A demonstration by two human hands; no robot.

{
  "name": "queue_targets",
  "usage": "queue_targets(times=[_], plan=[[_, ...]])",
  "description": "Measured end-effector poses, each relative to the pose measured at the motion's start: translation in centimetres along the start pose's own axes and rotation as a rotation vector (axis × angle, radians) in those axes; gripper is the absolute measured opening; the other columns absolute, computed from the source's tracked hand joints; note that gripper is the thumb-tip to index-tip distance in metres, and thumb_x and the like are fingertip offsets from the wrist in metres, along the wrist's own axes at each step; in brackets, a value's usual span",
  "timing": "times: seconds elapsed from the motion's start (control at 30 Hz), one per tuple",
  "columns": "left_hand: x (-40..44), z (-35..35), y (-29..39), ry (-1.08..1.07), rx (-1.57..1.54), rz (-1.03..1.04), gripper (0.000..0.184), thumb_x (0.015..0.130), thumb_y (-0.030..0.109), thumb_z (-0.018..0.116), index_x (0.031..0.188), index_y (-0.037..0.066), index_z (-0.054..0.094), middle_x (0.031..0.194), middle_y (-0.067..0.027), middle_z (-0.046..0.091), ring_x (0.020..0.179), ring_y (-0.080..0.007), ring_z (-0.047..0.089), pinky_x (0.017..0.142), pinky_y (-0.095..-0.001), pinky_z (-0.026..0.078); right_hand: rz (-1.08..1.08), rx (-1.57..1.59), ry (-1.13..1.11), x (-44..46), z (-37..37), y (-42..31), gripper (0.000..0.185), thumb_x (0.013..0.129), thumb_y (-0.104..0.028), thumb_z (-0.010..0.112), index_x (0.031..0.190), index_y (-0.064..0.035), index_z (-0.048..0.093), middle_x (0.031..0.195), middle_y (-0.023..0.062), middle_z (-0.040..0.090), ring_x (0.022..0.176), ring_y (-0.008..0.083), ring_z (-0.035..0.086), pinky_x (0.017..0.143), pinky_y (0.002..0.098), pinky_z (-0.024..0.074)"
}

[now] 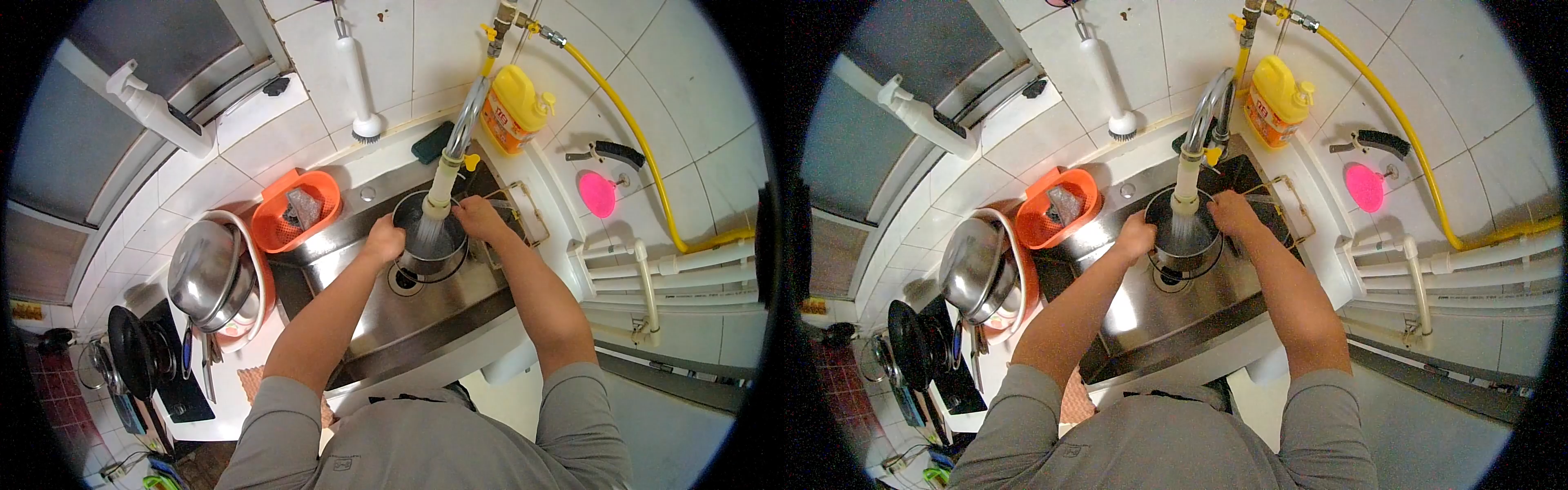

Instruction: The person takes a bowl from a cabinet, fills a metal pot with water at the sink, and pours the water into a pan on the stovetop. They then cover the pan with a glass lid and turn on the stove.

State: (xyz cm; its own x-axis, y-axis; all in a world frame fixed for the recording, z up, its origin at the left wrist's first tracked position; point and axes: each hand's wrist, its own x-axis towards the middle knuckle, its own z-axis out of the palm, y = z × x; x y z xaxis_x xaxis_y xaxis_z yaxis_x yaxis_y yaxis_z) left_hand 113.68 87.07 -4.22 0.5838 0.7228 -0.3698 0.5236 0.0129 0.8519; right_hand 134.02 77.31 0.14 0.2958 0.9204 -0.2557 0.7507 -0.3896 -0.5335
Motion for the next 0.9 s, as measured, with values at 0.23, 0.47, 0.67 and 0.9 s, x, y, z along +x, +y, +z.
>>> queue_targets(times=[0.23, 0.47, 0.67, 0.9], plan=[[-1.0, -0.3, 0.6, 0.027, 0.027, -0.002, 0.036, 0.075, 0.005, 0.044, 0.107, -0.003, 0.058, 0.095, -0.0238, 0.061, 0.089, -0.0335, 0.058, 0.079, -0.0391, 0.044, 0.001, 0.014, -0.006, -0.4, -0.3, -0.5, 0.033, 0.087, -0.022, 0.050, 0.082, 0.0096, 0.060, 0.077, 0.0261, 0.060, 0.073, 0.0361, 0.061, 0.070, 0.0428, 0.0471], [-1.7, -0.3, 1.5, 0.035, 0.057, 0.020, 0.037, 0.074, 0.006, 0.046, 0.107, -0.004, 0.058, 0.104, -0.0277, 0.060, 0.105, -0.0381, 0.056, 0.091, -0.0403, 0.042, 0.018, 0.045, -0.015, -0.6, -0.5, -0.7, 0.033, 0.086, -0.023, 0.052, 0.083, 0.0090, 0.060, 0.074, 0.0252, 0.061, 0.069, 0.0347, 0.061, 0.067, 0.0427, 0.0468], [-0.2, 0.4, -1.1, 0.022, 0.010, 0.091, 0.037, 0.073, 0.000, 0.044, 0.108, -0.005, 0.058, 0.095, -0.0185, 0.064, 0.089, -0.0284, 0.061, 0.081, -0.0363, 0.045, 0.120, 0.044, -0.129, -0.5, -1.3, -1.1, 0.034, 0.088, -0.027, 0.049, 0.082, 0.0042, 0.062, 0.085, 0.0240, 0.063, 0.085, 0.0390, 0.061, 0.077, 0.0437, 0.0472], [-0.2, 0.3, -0.3, -0.010, -0.042, -0.035, 0.036, 0.074, 0.007, 0.046, 0.106, -0.004, 0.058, 0.103, -0.0286, 0.059, 0.104, -0.0410, 0.054, 0.090, -0.0424, 0.042, 0.164, 0.139, 0.010, 0.8, -0.6, 0.2, 0.043, 0.088, -0.037, 0.050, 0.081, 0.0029, 0.064, 0.078, 0.0235, 0.063, 0.079, 0.0400, 0.061, 0.073, 0.0447, 0.0464]])
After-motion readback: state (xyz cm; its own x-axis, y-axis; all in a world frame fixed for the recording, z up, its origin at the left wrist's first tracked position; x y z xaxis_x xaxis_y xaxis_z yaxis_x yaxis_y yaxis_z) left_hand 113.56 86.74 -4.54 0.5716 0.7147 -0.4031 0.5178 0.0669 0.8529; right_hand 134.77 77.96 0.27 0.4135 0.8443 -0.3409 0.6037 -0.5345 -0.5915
